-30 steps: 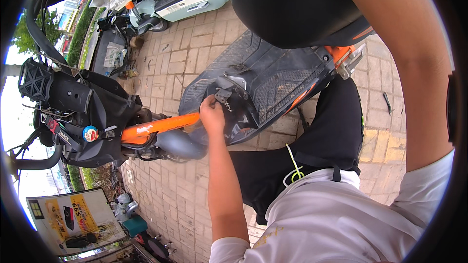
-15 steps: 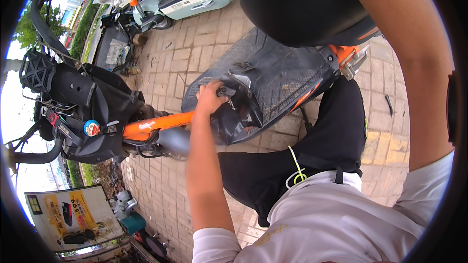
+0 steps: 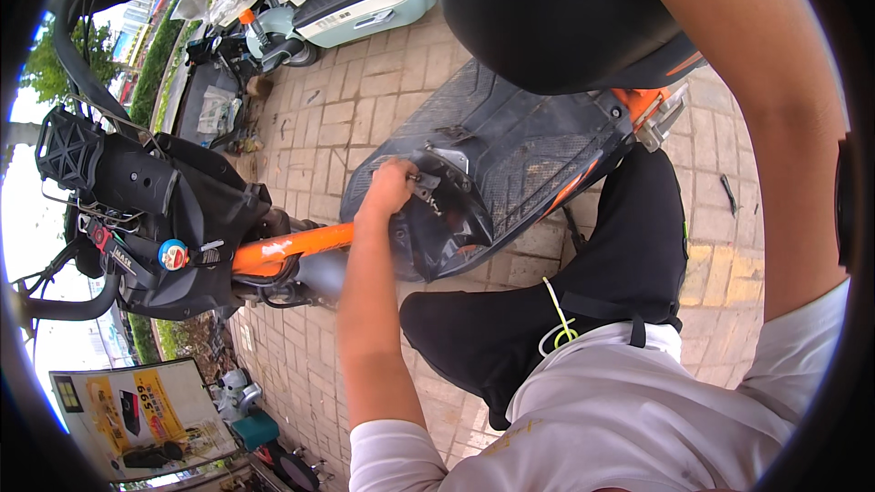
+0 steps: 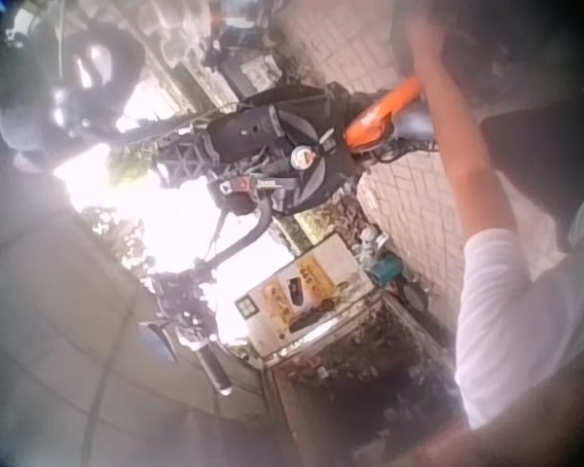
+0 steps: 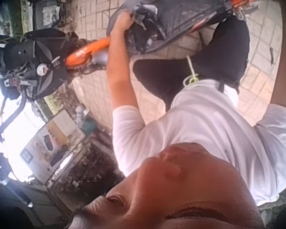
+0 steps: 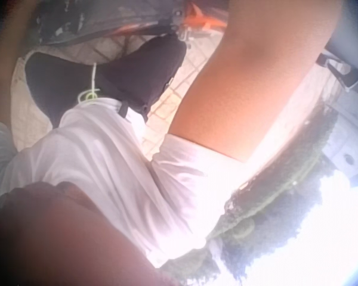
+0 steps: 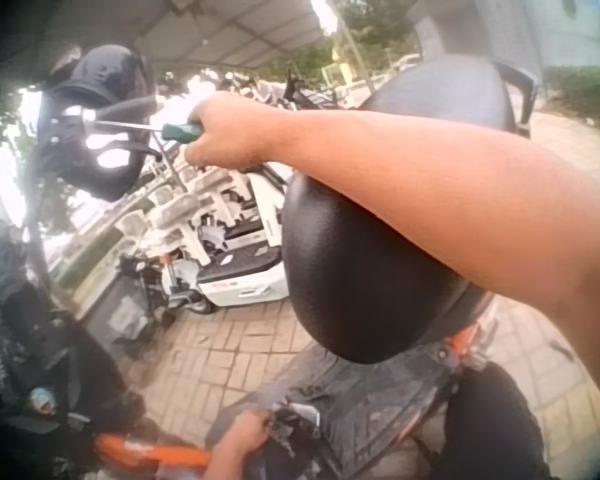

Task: The person uses a screwdriver to remove and reinstall screws on the front panel of an electric scooter. They repeatedly loosen and tighten screws near the handlebar and dashboard area, then reattach the front cover.

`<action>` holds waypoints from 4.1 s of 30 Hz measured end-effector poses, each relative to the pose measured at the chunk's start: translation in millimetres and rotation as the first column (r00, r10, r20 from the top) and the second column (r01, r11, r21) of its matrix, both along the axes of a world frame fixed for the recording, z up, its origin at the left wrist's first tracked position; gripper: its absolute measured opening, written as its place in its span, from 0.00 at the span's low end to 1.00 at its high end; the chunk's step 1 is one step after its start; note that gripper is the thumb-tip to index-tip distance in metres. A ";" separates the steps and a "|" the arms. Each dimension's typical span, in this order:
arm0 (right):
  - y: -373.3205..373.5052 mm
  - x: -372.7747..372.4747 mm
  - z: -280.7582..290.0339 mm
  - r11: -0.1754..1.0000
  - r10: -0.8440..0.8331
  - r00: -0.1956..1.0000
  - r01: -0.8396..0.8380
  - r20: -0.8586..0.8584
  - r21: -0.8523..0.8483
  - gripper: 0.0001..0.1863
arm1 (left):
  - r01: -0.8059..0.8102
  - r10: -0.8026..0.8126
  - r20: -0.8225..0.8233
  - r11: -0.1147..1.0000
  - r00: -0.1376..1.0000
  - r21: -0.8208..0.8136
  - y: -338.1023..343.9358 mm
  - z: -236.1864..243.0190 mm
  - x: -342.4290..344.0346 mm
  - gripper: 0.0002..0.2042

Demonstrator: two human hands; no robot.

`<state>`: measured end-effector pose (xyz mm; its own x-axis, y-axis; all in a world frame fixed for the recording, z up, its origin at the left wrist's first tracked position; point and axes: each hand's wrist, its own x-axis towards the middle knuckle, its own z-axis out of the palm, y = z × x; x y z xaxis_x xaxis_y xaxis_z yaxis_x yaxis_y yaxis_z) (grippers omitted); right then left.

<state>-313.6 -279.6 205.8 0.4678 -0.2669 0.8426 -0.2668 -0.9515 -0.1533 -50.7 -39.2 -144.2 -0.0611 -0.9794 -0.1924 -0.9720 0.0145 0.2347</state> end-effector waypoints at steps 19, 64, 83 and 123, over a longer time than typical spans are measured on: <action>9.7 -2.2 1.3 1.000 -0.002 1.000 0.002 -0.004 0.020 0.20 | -0.408 -0.133 -0.626 0.856 -0.769 0.319 49.5 10.2 -17.1 0.10; 30.4 -8.8 -17.4 0.837 -0.041 0.999 0.027 0.014 0.546 0.16 | -0.521 0.480 -0.206 0.759 0.853 -0.390 29.0 186.6 -25.2 0.10; 373.3 -78.1 156.9 0.119 0.308 0.947 -0.132 0.090 0.984 0.18 | -0.791 0.732 -0.677 0.460 0.080 0.403 216.8 484.2 -217.2 0.12; 926.6 -96.5 258.6 -0.569 0.273 -0.962 -0.183 -0.026 0.801 0.14 | -0.161 -0.453 -0.534 -0.848 0.714 0.504 672.9 611.1 -496.3 0.18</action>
